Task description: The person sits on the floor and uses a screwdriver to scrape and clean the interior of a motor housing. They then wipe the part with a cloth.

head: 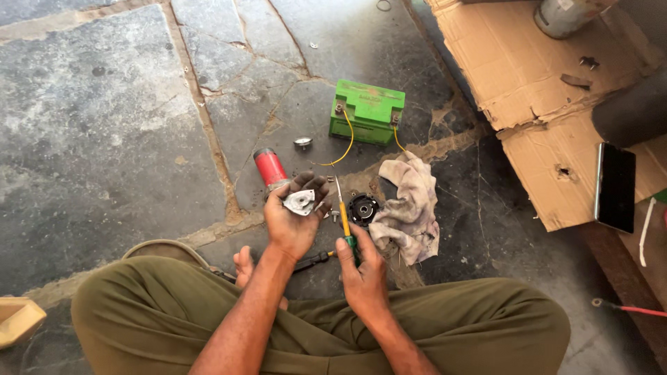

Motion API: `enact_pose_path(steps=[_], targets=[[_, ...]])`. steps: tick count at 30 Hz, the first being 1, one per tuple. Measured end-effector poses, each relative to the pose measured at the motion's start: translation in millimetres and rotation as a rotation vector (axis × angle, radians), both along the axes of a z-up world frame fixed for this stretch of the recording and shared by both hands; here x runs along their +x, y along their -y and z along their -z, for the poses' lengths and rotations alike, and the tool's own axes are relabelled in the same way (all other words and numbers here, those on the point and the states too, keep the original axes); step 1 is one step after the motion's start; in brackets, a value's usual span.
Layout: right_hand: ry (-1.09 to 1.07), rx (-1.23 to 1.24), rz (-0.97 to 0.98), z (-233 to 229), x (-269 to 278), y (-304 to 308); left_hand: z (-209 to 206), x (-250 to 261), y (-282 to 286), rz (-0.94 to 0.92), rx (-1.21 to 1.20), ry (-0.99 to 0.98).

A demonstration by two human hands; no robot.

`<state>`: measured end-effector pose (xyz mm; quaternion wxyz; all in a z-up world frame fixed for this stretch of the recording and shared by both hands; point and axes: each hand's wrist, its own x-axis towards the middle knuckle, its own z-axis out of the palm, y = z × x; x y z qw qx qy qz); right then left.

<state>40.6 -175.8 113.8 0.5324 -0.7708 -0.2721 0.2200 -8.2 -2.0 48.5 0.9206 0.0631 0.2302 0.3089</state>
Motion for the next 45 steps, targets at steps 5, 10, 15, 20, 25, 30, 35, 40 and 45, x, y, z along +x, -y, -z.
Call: enact_pose_path(steps=[5,10,15,20,25,30,35,40,45], targets=[[-0.066,0.049,0.043,-7.3,2.5,-2.5,20.7,7.9,3.3,0.146,0.199,-0.073],[0.006,0.023,0.04,-14.1,4.8,0.2,14.2,10.8,6.1,0.09,0.195,0.033],[0.39,0.052,-0.141,-18.0,0.1,1.1,-17.0,3.2,0.6,-0.069,0.069,0.218],[0.381,-0.202,-0.232,-25.5,-7.0,2.8,-24.1,2.1,1.1,-0.148,0.06,0.13],[0.455,-0.307,-0.264,-40.3,-11.8,3.2,-7.2,5.4,0.7,-0.162,0.105,0.132],[0.541,-0.472,-0.315,-48.4,-13.6,3.6,4.0,10.7,8.4,-0.157,0.239,0.039],[0.588,-0.484,-0.335,-49.5,-11.7,3.4,1.6,12.3,17.3,-0.088,0.296,-0.007],[0.606,-0.521,-0.378,-48.2,-10.9,4.4,0.9,14.5,16.7,-0.067,0.239,0.019],[0.633,-0.544,-0.385,-42.7,-12.2,5.7,2.0,15.6,17.4,-0.073,0.247,-0.04]])
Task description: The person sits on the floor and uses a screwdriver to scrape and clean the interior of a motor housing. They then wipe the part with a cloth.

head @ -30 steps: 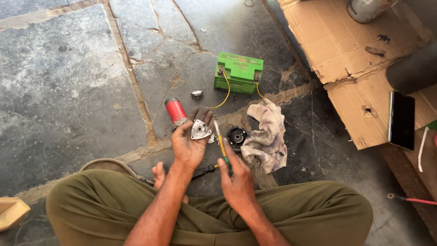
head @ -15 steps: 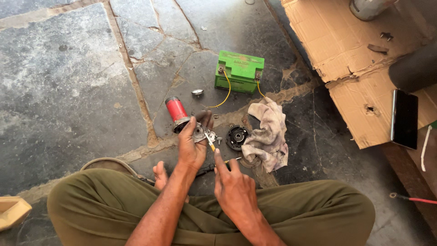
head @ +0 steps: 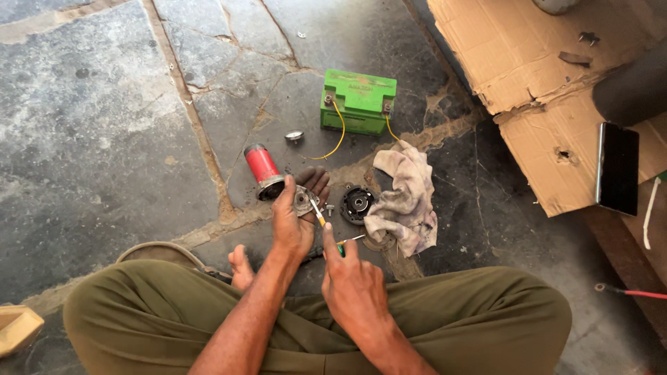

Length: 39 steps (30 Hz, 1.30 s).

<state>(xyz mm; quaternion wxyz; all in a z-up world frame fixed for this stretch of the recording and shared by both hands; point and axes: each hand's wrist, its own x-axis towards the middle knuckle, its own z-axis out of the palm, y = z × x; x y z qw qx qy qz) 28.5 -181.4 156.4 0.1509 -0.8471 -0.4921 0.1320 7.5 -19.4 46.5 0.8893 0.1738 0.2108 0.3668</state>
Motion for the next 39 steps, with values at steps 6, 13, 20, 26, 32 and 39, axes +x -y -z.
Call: enact_pose_path(steps=[6,13,20,26,32,39], targets=[[0.029,-0.05,0.009,5.4,-5.7,-7.1,-10.3,1.0,3.6,-0.008,0.072,-0.134],[0.058,-0.052,-0.014,-3.0,-4.4,-4.1,-13.1,-0.9,3.2,-0.014,0.053,-0.193],[-0.002,-0.021,0.033,-9.3,-0.5,-4.4,-10.7,1.0,3.2,0.05,0.013,-0.23],[-0.22,0.383,0.076,-10.9,19.8,8.1,-9.0,0.6,7.1,0.122,0.061,-0.286],[-1.303,0.911,0.104,-3.4,47.4,15.3,-8.1,4.6,7.7,0.159,0.081,-0.313],[-0.908,0.805,0.326,45.1,75.7,-1.9,-17.8,0.2,20.5,0.511,0.068,-0.27]])
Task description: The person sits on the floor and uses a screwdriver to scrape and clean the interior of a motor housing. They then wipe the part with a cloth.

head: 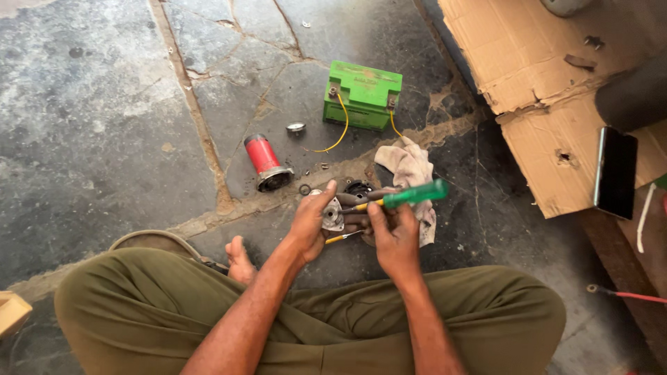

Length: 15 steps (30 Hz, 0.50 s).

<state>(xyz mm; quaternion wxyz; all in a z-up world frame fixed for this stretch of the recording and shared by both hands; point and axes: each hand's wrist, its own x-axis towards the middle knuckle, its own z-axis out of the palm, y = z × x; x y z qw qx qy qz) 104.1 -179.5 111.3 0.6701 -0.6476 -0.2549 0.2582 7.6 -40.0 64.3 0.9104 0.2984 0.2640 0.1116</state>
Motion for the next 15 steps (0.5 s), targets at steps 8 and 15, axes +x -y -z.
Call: enact_pose_path(steps=[8,15], targets=[[0.108,-0.144,0.025,17.9,4.2,-5.6,0.1,0.1,-0.4,0.009,0.002,-0.074],[0.346,-0.161,0.003,13.3,-0.9,-6.9,9.8,1.0,-3.4,-0.015,0.063,-0.16]])
